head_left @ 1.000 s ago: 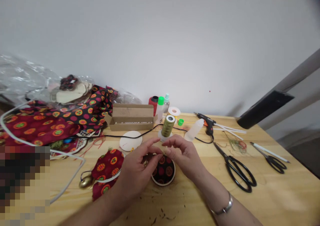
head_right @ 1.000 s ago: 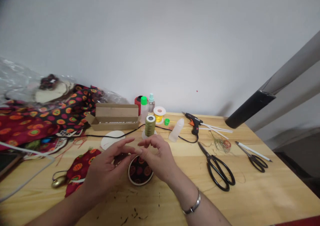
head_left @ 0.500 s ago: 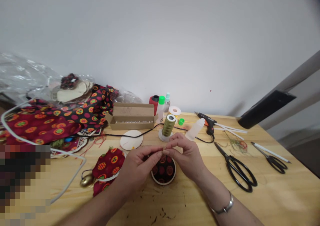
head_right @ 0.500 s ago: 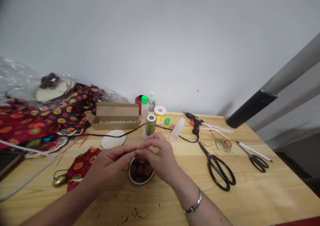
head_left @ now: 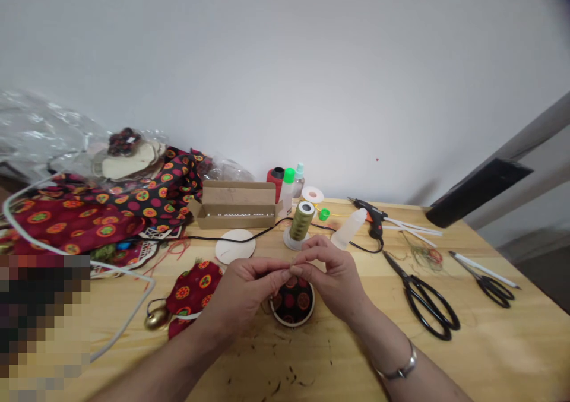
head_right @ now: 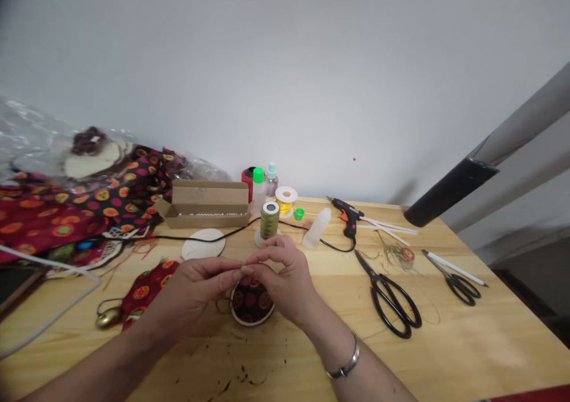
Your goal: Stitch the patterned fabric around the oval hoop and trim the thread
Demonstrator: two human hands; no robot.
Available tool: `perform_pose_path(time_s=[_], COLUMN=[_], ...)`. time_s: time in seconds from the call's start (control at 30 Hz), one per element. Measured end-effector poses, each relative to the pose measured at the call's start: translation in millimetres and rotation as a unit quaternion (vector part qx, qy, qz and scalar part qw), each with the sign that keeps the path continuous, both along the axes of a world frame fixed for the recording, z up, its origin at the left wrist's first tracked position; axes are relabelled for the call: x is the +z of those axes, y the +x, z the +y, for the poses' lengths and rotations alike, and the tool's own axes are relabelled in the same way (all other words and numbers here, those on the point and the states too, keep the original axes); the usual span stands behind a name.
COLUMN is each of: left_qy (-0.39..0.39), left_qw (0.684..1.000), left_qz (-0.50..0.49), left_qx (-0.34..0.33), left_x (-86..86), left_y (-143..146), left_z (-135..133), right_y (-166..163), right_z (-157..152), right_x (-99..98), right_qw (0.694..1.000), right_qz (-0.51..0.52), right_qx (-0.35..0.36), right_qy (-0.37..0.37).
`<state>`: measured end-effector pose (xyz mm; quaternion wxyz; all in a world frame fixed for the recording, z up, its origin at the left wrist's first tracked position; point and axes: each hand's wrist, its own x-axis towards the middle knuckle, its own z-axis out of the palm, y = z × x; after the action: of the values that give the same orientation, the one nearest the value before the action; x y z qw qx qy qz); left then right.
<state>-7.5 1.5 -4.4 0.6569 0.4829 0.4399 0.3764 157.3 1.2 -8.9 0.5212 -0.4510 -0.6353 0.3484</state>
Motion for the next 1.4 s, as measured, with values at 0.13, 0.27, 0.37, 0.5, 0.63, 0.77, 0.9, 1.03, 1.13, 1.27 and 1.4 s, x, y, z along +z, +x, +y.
perform_pose_path(time_s=[0.13,0.27,0.37,0.5,0.63,0.77,0.9,1.03,1.13,1.27,1.4], left_qy=[-0.005,-0.036,-0.049,-0.059,-0.062,-0.053,-0.046,-0.041,-0.044,-0.046,-0.034], left_qw=[0.999,0.996,0.994,0.992,0.991,0.992,0.994,0.995,0.995,0.994,0.997], left_qz=[-0.016,-0.066,-0.079,-0.087,-0.085,-0.091,-0.082,-0.070,-0.076,-0.081,-0.051], left_qx=[0.031,0.054,0.064,0.073,0.080,0.073,0.060,0.053,0.054,0.058,0.043], left_x=[-1.8,-4.7,-5.7,-5.3,-7.3,-9.7,-6.9,-4.9,-6.6,-8.5,-6.1], left_y=[-0.1,-0.4,-0.4,-0.1,0.1,-0.4,-0.5,-0.3,-0.5,-0.4,0.0], left_z=[0.6,2.7,4.0,5.1,5.8,5.4,3.9,4.5,6.2,6.8,4.9], right_y=[4.6,8.0,7.6,7.1,7.7,6.0,2.0,2.9,7.7,10.2,5.6], right_z=[2.6,4.4,4.0,3.4,3.1,1.5,-0.8,-1.6,0.2,2.3,1.6], right_x=[1.4,2.2,4.2,7.2,6.7,5.3,5.0,6.7,9.5,10.4,6.9], right_qw=[0.999,0.993,0.992,0.994,0.994,0.995,0.994,0.992,0.990,0.989,0.991], right_qz=[-0.029,-0.086,-0.092,-0.081,-0.085,-0.076,-0.070,-0.081,-0.096,-0.109,-0.089], right_qx=[-0.013,-0.012,0.006,0.013,0.019,0.021,0.021,0.025,0.020,0.020,0.020], right_qy=[0.031,0.073,0.082,0.073,0.064,0.061,0.076,0.092,0.099,0.097,0.095])
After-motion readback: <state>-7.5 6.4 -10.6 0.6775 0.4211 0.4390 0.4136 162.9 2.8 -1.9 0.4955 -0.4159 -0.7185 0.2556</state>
